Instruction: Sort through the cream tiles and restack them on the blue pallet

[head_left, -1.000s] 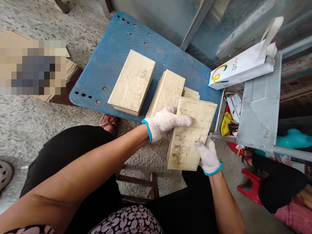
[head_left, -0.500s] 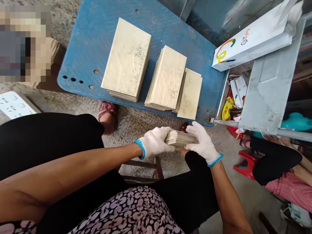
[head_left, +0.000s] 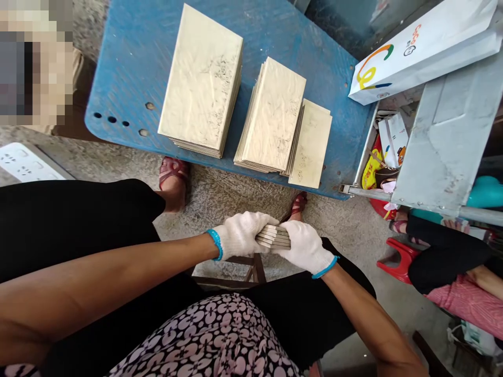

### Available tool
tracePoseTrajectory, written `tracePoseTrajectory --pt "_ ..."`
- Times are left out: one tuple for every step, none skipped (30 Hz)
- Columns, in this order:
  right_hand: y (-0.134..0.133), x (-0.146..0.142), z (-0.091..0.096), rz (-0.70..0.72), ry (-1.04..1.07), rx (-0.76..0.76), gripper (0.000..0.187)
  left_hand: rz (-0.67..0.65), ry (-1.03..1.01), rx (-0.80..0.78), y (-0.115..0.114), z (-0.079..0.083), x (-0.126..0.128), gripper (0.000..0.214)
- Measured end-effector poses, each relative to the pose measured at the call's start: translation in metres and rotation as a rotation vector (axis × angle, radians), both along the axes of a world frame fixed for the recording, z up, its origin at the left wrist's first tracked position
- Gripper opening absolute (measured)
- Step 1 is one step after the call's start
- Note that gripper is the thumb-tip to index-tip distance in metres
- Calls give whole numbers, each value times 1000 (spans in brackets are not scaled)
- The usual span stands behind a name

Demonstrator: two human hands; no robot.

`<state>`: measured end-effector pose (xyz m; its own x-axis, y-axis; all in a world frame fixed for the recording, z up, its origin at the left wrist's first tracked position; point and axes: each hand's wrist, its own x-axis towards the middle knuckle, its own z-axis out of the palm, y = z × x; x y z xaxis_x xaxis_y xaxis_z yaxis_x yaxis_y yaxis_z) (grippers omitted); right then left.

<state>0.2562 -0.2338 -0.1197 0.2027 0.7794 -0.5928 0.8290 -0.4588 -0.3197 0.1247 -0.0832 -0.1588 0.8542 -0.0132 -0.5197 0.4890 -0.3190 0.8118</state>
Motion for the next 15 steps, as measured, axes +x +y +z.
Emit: tracePoseTrajectory --pt "-1 0 -1 15 -39 5 36 -12 -42 -7 0 -3 2 60" --pt "-1 -1 -2 33 -75 3 33 -22 -72 7 0 -6 3 60" --pt "-1 0 -4 58 -107 -5 31 -31 -84 49 1 -8 5 60" --pt "1 1 -7 87 -135 -22 29 -48 -76 118 1 -9 7 64" --pt "3 3 -11 116 -162 -44 28 -78 -45 207 2 -8 9 67" --pt "5 5 -16 137 -187 -76 29 -128 8 295 2 -6 10 67" --pt "8 9 -21 144 -211 -118 30 -202 71 364 3 -2 11 64" --pt "11 13 -27 138 -234 -164 32 -293 133 406 4 3 11 59" --pt "14 18 -34 121 -255 -210 34 -393 182 418 4 9 11 53" --pt "16 23 -40 97 -278 -253 34 -487 210 406 4 15 10 47" --pt "17 28 -47 75 -300 -291 34 -564 214 384 3 21 9 44" --pt "18 32 -53 64 -320 -322 34 -619 197 363 2 26 7 45" --pt "18 37 -59 64 -339 -347 33 -652 172 352 1 29 5 47" --pt "18 41 -64 73 -355 -368 32 -674 148 347 0 32 4 47" --pt "18 45 -69 90 -368 -385 32 -688 128 352 0 34 3 46"
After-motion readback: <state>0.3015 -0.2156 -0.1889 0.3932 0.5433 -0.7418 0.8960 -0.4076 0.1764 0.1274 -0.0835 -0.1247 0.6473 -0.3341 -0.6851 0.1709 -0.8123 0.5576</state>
